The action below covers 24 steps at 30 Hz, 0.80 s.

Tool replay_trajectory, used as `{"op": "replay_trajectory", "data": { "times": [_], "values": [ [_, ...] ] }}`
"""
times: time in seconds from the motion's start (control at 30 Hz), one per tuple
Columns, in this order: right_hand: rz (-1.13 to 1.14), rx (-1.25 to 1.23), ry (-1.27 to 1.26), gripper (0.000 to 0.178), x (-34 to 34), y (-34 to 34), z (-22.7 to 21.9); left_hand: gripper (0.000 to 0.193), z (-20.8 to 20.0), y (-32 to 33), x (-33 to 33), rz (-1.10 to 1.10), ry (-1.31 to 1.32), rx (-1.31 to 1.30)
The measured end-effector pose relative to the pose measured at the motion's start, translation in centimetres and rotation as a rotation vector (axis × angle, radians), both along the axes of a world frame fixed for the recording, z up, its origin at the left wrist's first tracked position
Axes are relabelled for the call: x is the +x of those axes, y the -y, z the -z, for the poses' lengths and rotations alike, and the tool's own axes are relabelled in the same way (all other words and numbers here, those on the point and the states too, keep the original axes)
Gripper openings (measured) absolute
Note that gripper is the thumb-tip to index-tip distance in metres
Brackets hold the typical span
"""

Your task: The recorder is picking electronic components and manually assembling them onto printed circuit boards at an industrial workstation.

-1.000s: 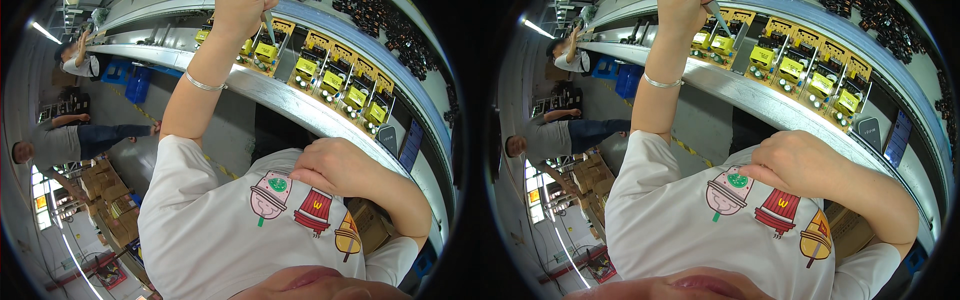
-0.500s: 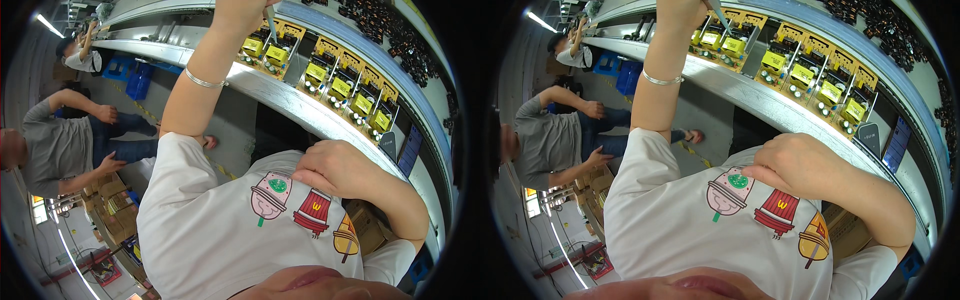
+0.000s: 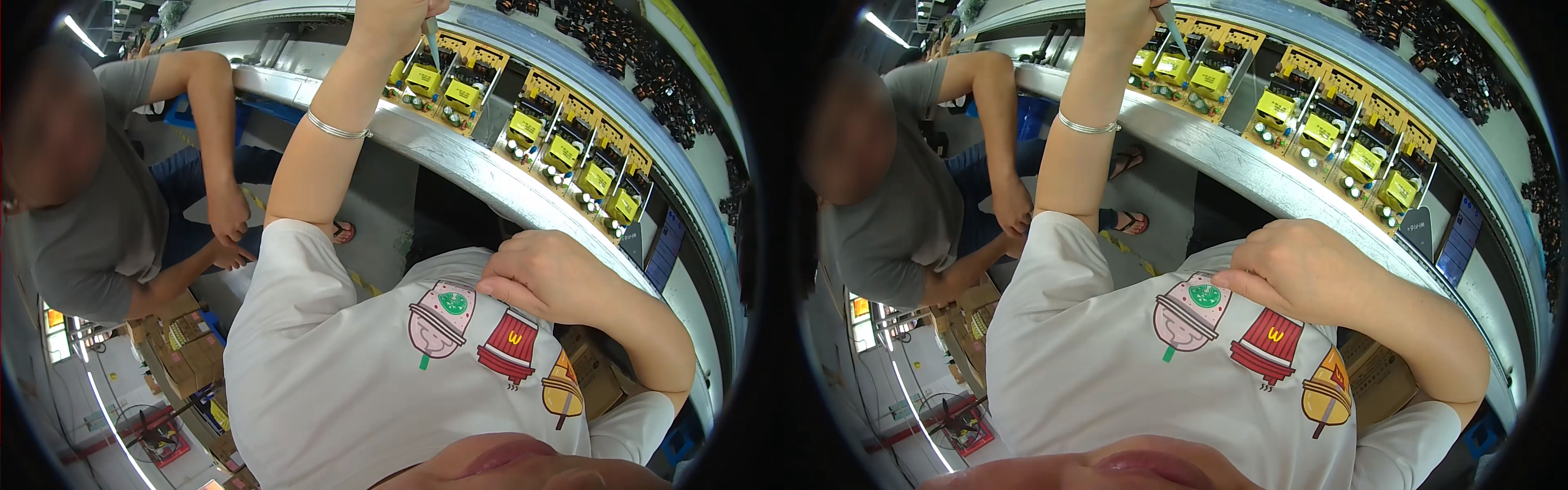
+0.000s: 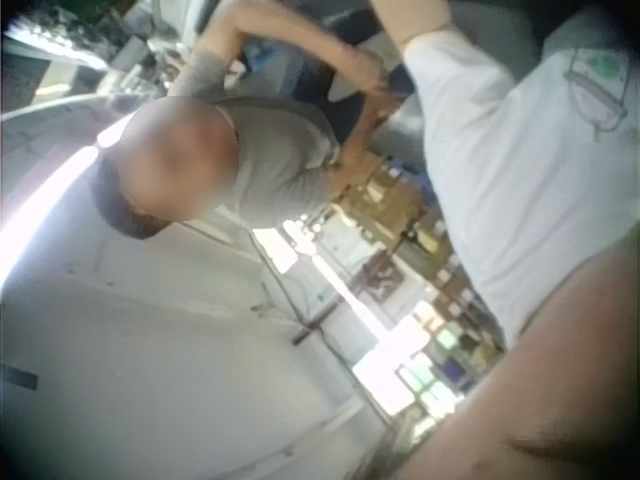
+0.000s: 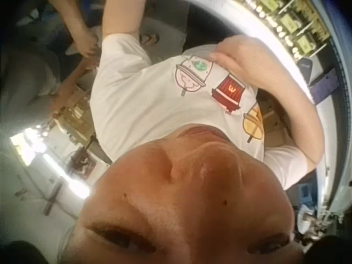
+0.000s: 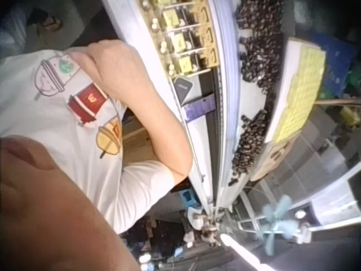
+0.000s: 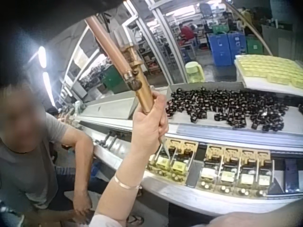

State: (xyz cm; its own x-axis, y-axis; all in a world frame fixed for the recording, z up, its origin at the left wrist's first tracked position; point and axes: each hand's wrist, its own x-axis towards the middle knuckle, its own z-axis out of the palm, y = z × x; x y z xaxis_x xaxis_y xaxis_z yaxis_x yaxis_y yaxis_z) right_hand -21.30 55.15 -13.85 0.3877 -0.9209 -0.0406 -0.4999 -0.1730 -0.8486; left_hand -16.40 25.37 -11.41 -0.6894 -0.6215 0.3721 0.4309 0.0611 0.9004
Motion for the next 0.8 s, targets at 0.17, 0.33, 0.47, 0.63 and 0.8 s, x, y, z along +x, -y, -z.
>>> {"op": "replay_trajectory", "data": {
  "times": [0.17,0.33,0.47,0.63,0.8],
  "values": [
    [-0.008,0.003,0.003,0.026,0.0,0.2,-0.1,0.024,-0.3,-0.5,0.1,0.022,0.008,0.006],
    [0.042,-0.045,0.052,0.042,0.3,0.1,0.4,0.024,-1.8,-2.6,0.4,-0.023,0.059,0.033],
    [0.034,-0.032,0.044,0.043,0.2,0.3,0.3,0.024,-0.6,-1.1,-0.1,0.001,0.034,0.029],
    [0.030,-0.029,0.038,0.044,0.3,0.4,0.3,0.023,0.0,-0.6,-0.4,0.008,0.024,0.037],
    [0.029,-0.025,0.039,0.044,0.1,0.5,0.1,0.023,0.0,-0.6,-0.7,0.033,0.012,0.031]
  ]
}}
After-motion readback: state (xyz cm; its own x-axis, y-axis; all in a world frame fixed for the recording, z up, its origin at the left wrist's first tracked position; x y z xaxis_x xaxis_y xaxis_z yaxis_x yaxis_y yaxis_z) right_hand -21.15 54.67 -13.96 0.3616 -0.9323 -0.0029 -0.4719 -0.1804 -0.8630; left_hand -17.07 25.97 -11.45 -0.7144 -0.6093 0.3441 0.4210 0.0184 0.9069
